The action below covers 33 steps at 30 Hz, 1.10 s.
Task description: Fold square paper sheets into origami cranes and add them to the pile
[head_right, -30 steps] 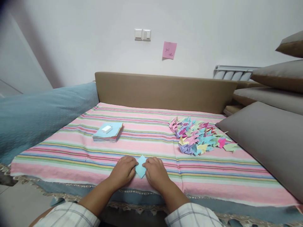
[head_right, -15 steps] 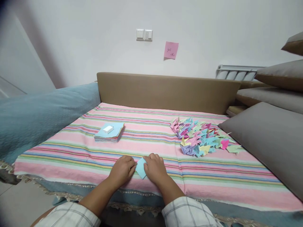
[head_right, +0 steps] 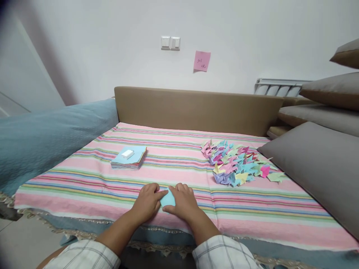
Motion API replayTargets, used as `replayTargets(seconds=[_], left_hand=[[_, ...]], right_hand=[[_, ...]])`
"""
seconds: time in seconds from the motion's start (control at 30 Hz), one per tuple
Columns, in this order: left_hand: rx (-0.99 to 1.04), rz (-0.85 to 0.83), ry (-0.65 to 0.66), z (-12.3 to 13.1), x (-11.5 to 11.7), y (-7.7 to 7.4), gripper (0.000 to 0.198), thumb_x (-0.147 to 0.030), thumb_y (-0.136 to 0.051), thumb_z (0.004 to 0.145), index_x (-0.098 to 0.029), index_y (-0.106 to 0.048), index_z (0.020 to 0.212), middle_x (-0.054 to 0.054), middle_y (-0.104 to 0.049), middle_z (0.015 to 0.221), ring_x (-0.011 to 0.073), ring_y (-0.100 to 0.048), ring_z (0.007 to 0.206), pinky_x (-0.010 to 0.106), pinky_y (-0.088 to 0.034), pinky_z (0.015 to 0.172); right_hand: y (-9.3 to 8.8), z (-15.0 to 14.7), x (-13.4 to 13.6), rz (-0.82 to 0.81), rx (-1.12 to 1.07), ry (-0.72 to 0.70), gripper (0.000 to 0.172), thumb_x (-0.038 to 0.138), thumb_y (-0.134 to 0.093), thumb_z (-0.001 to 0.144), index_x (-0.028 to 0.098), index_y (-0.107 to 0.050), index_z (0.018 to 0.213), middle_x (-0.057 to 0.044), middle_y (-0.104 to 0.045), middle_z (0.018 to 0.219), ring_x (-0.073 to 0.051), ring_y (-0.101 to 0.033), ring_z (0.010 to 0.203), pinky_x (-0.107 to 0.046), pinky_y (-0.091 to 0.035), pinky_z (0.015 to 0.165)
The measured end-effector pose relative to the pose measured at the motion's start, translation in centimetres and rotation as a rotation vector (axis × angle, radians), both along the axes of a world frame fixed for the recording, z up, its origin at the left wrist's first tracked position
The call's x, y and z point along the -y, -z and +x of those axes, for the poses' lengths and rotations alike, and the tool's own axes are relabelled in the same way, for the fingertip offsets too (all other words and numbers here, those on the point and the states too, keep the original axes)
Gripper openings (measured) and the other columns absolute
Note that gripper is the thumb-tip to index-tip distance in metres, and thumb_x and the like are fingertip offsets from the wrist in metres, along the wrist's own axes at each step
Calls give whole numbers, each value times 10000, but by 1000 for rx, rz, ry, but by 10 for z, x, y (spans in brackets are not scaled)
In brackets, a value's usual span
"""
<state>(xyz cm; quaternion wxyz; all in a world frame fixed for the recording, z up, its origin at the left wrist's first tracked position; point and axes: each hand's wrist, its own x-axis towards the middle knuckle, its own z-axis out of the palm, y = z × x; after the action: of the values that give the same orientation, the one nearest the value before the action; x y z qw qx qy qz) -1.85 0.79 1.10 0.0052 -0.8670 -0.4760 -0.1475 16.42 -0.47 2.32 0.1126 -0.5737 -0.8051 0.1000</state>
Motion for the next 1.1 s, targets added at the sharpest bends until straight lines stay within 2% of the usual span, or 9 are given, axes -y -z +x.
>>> replayTargets(seconds=[0.27, 0.57, 0.67, 0.8, 0.87, 1.0, 1.1], left_hand=[[-27, -49, -7, -14, 0, -15, 314, -138, -515, 764, -317, -685, 958, 39, -542, 864, 206, -468, 857, 336, -354, 740], [-32, -18, 19, -20, 3, -16, 236, -98, -497, 737, -214, -692, 800, 52, -601, 820, 210, -522, 832, 336, -395, 728], [44, 25, 29, -14, 7, -12, 246, -74, -478, 728, -181, -668, 843, 69, -613, 897, 215, -524, 867, 347, -416, 764], [118, 50, 236, -3, 16, -5, 354, -91, -472, 754, -211, -615, 1054, 62, -609, 1077, 223, -500, 988, 394, -389, 901], [90, 30, 284, 0, 19, -5, 368, -109, -467, 778, -226, -589, 1105, 57, -608, 1093, 225, -495, 991, 407, -384, 903], [20, -13, 263, 2, 20, -6, 359, -133, -487, 788, -240, -579, 1117, 52, -609, 1091, 233, -491, 986, 412, -390, 876], [14, -37, 255, 1, 19, -6, 396, -119, -504, 762, -245, -575, 1131, 50, -610, 1099, 233, -489, 1003, 413, -384, 892]], right_hand=[[0, 0, 0, 4, 14, -13, 755, 603, -675, 642, 282, -454, 1288, -79, -521, 1098, -270, -442, 1016, -375, -321, 836], [0, 1, 1, -14, 6, -16, 812, 611, -684, 622, 281, -430, 1319, -85, -512, 1132, -277, -431, 1039, -376, -313, 858], [1, 1, 1, -17, 8, -10, 811, 615, -677, 627, 280, -428, 1323, -91, -514, 1139, -280, -428, 1047, -378, -310, 865], [3, 1, 1, 2, 5, -11, 802, 617, -667, 637, 269, -433, 1322, -91, -514, 1139, -280, -430, 1049, -383, -316, 867], [3, 1, 1, 12, -1, -16, 786, 628, -643, 656, 264, -437, 1321, -90, -514, 1131, -280, -433, 1046, -387, -323, 864], [0, 4, 5, 21, -12, -40, 737, 593, -652, 670, 278, -455, 1307, -82, -515, 1129, -273, -438, 1043, -379, -328, 873], [-3, 6, 9, 25, -18, -69, 631, 516, -686, 675, 300, -514, 1243, -63, -519, 1113, -253, -444, 1031, -357, -334, 876]])
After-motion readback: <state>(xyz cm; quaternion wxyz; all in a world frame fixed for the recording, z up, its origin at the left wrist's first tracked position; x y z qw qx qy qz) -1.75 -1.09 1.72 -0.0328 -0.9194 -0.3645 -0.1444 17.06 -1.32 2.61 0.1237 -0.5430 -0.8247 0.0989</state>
